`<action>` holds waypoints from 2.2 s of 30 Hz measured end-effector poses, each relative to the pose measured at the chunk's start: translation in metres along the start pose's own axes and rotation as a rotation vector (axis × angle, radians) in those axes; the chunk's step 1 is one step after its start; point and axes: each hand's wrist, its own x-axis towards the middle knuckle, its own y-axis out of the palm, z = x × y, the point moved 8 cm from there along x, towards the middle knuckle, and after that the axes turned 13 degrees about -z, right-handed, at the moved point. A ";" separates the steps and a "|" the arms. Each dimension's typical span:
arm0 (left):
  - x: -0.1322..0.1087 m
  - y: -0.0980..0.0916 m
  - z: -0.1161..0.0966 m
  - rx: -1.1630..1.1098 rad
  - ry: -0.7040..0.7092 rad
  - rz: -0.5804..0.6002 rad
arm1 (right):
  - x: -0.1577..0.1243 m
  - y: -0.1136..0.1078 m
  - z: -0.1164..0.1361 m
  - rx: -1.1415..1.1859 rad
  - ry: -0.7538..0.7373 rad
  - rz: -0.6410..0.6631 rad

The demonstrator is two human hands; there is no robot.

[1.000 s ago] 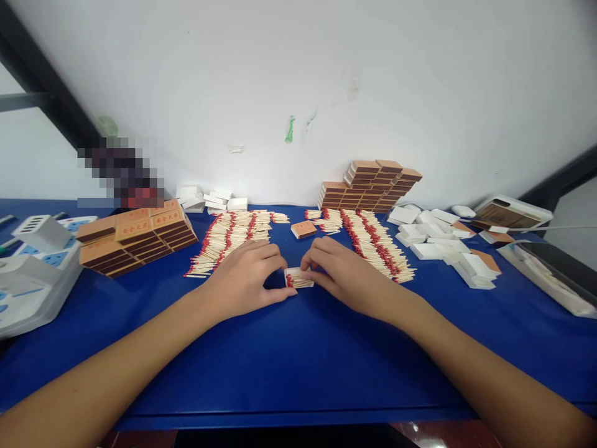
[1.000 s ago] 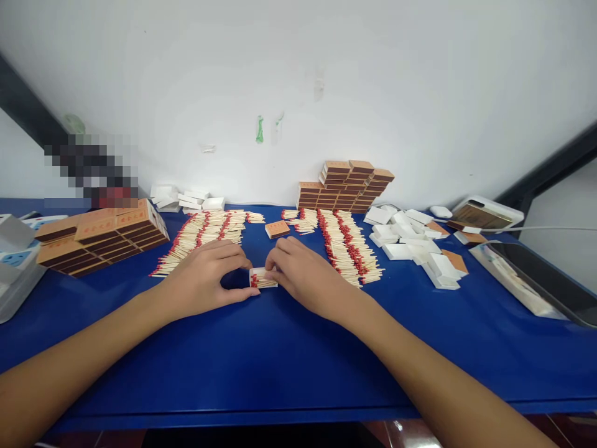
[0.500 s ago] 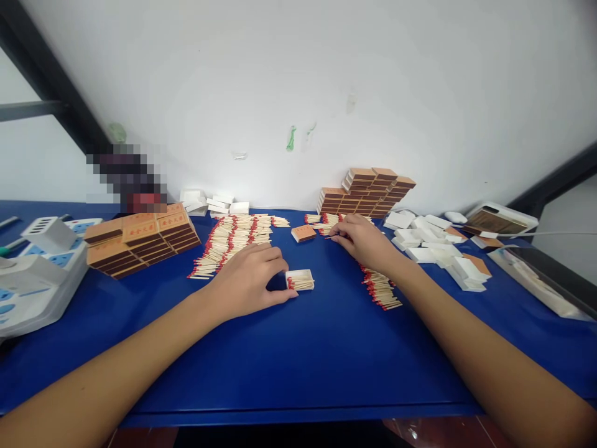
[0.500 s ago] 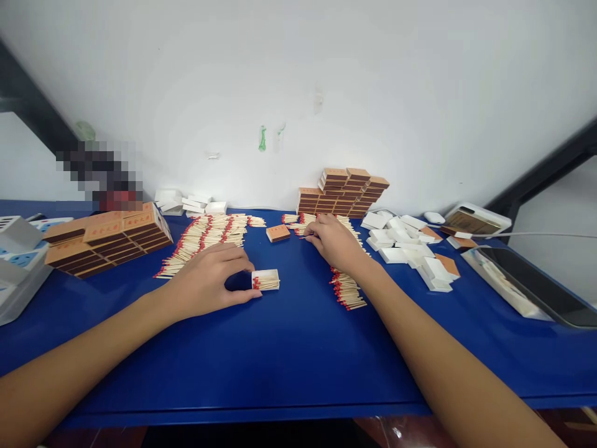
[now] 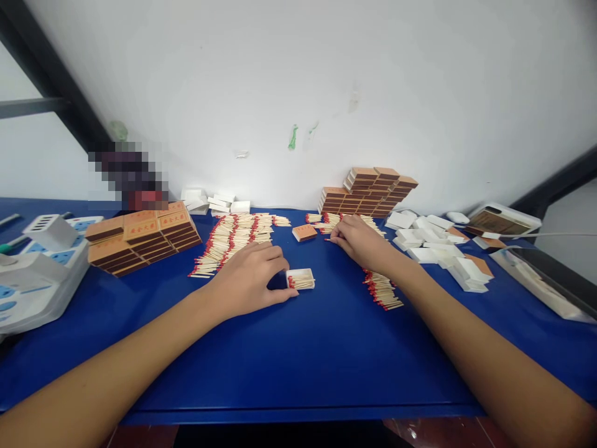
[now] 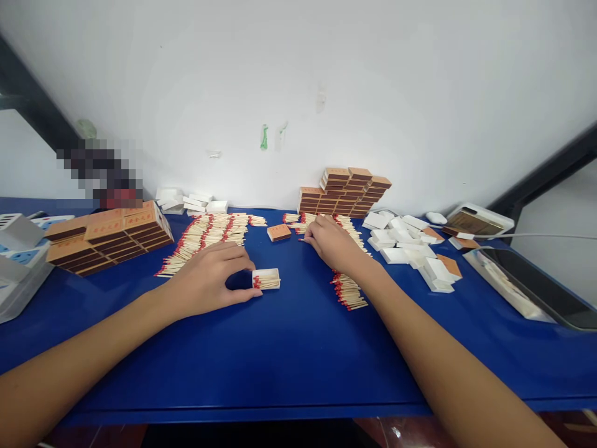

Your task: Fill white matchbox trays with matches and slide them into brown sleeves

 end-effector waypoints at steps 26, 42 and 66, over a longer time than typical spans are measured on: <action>0.000 0.002 0.004 -0.011 -0.026 0.004 | -0.033 -0.008 0.111 0.263 -0.070 0.215; 0.000 0.001 0.003 -0.005 -0.012 0.005 | -0.004 -0.002 0.001 -0.078 -0.044 -0.121; 0.000 0.001 0.004 0.023 -0.025 0.005 | -0.017 -0.020 0.103 0.183 -0.132 -0.042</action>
